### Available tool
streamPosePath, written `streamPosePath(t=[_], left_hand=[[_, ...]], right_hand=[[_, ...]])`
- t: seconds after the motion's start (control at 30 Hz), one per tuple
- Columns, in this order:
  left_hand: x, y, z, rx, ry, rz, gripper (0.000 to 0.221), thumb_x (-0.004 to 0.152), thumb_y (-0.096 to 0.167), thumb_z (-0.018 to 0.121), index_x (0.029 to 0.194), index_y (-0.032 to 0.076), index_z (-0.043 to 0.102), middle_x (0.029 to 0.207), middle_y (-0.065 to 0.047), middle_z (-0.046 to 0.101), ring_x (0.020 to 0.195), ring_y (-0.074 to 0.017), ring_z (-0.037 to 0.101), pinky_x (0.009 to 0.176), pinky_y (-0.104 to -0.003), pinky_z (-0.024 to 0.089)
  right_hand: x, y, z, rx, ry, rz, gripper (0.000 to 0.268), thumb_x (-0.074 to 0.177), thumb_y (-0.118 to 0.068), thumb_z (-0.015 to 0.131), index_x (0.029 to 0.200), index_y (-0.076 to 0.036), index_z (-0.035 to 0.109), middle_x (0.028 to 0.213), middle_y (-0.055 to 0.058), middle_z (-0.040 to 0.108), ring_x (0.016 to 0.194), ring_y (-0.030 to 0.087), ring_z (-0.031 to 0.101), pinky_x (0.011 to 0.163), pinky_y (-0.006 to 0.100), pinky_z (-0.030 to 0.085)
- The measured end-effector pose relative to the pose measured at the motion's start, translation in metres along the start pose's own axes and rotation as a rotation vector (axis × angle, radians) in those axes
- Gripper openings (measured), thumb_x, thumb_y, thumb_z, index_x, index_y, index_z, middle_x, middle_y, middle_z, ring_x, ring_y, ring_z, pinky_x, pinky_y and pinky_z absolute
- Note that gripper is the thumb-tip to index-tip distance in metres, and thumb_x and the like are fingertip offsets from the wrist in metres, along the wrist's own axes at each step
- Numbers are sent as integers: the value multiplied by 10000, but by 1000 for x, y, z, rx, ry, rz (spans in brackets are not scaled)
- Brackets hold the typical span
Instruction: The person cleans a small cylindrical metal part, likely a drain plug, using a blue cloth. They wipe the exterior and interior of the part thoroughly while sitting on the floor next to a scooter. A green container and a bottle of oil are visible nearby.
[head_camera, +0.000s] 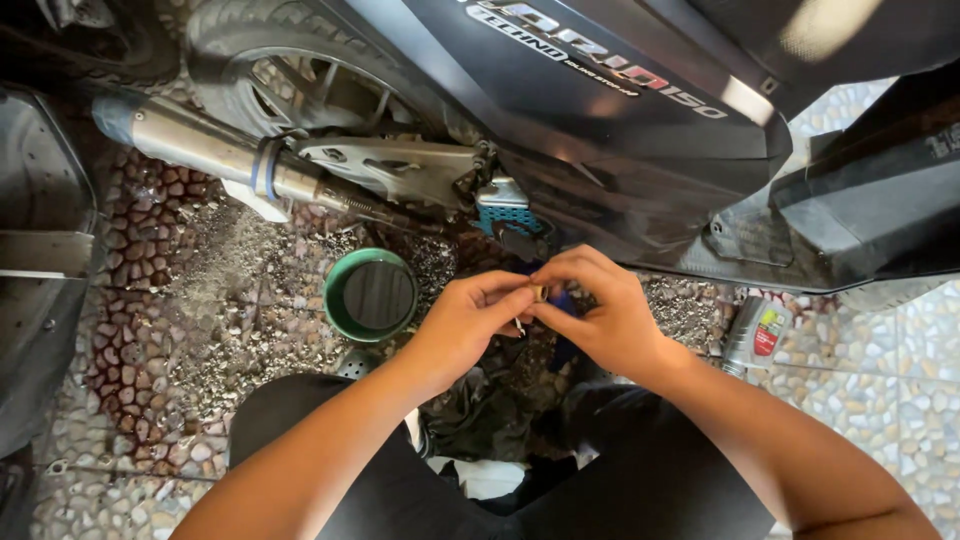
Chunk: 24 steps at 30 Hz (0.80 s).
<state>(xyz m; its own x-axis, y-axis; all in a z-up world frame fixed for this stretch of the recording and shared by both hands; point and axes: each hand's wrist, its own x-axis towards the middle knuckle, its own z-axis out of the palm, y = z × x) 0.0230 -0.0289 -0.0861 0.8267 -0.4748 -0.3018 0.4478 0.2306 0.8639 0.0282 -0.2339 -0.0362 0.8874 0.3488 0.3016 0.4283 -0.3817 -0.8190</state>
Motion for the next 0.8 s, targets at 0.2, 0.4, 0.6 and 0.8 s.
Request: streamPosePath(t=[0.2,0.4,0.6,0.8], left_hand=[[2,19,4,-24,55,-69,309,974,257,660,1195,54,730,1022,-9,744,940,-96,674,794,-277,530],[17,14,-10,398,268,216,251,950,263,690,1058,51,772,908,-23,775,821,-93,684,725,-267,539],[29,25,-55,186,420,329,316,1092,241,537,886,29,650,812,-10,668,773,-98,634,697,-259,529],[17,57,-88,354,552,465,223,1086,214,521,1010,44,643,883,-9,672,810,-94,616,693,-252,495]], right_hand=[[2,7,1,-15,8,-108,289,842,-26,807,1110,-24,697,1122,116,710,1031,251,719,901,330,571],[9,9,13,-103,107,-66,278,841,-66,836,1094,-33,726,1094,117,719,959,225,720,818,313,569],[29,48,56,100,-40,408,271,924,-191,775,1144,-45,720,919,106,747,791,109,623,704,288,538],[71,90,75,155,-341,295,309,967,-294,685,1168,-63,726,1024,86,767,893,136,665,812,317,555]])
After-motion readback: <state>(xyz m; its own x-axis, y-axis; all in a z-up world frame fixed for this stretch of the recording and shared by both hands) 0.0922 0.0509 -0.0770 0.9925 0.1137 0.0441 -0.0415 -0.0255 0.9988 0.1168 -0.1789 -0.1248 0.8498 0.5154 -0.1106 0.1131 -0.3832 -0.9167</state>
